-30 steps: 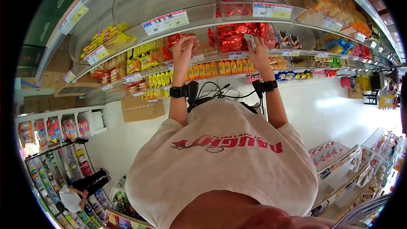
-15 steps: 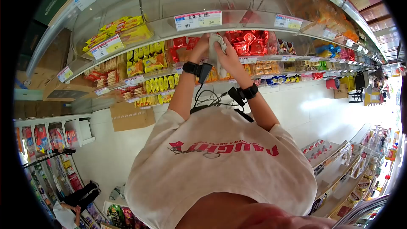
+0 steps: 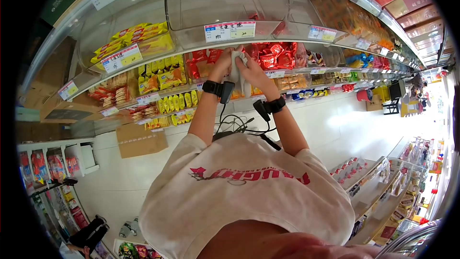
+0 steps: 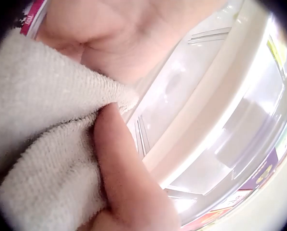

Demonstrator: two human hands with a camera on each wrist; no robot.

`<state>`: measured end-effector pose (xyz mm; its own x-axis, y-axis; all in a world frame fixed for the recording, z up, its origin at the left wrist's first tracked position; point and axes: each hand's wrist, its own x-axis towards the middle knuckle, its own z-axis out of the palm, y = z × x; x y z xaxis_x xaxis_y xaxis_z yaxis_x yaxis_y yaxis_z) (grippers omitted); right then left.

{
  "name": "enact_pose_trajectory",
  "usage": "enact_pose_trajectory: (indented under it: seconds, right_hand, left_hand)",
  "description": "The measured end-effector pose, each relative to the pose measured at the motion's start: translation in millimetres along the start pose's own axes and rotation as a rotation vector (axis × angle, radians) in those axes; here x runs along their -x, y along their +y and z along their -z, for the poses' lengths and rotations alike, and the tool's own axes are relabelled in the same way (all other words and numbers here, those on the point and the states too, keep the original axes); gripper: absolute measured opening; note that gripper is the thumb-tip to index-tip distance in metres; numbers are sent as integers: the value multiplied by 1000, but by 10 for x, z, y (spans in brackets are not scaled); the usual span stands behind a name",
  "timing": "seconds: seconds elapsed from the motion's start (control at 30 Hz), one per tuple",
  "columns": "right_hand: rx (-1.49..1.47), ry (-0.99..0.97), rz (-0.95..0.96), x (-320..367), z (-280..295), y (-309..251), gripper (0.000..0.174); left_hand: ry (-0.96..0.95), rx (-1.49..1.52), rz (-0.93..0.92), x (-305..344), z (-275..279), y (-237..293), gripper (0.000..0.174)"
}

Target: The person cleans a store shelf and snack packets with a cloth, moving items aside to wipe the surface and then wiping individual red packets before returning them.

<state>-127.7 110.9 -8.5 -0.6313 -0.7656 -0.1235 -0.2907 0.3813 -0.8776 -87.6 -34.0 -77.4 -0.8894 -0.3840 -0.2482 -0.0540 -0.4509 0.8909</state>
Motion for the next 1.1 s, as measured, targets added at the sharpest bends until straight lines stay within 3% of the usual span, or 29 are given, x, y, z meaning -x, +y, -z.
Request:
enact_pose_trajectory:
  seconds: [0.07,0.17,0.2,0.27,0.3,0.4,0.43,0.57,0.7,0.8,0.93,0.97,1.07,1.1]
  right_hand:
    - [65,-90,112,0,41,58,52]
    - [89,-241,49,137,162,-148,55]
    - [55,-251,105,165,191,-129,54]
    - [-18,-269,215,239,244,-65,51]
    - [-68,-186,224,424,326,-209,43]
    - [-309,-46,346,527,564,-32,36]
    - [-384,129,400,566,626,-58,26]
    - [-547,320,286,639,905,199,33]
    - [-540,47,159,820,972,232,48]
    - [-455,114,369,899,1071,328,51]
    - [-319,-3,255,1054,1459,412,46]
    - [-325,5,297,1126,1534,427,36]
    - [-298,33,468,1235,1687,584,29]
    - [-372,-9,403,1273,1716,646,26]
  left_hand:
    - [-5,65,-27,58,-35,68,30]
    - [54,102,-119,322,-176,232,35]
    - [83,103,-159,391,-245,289,35]
    - [155,-25,-375,376,-365,327,34]
    - [186,-93,-480,368,-409,349,34]
    - [297,-334,-468,669,-490,518,28]
    - [319,-320,-515,748,-533,552,25]
    - [353,-238,-336,1172,-924,702,25]
    - [315,-141,-390,1070,-1288,388,25]
    - [301,-128,-395,1056,-1524,279,25]
    - [205,-31,-370,1175,-1862,278,25]
    - [182,-8,-341,1192,-1900,253,25]
    - [129,149,-237,1197,-1889,4,27]
    - [117,220,-194,1226,-1914,-79,29]
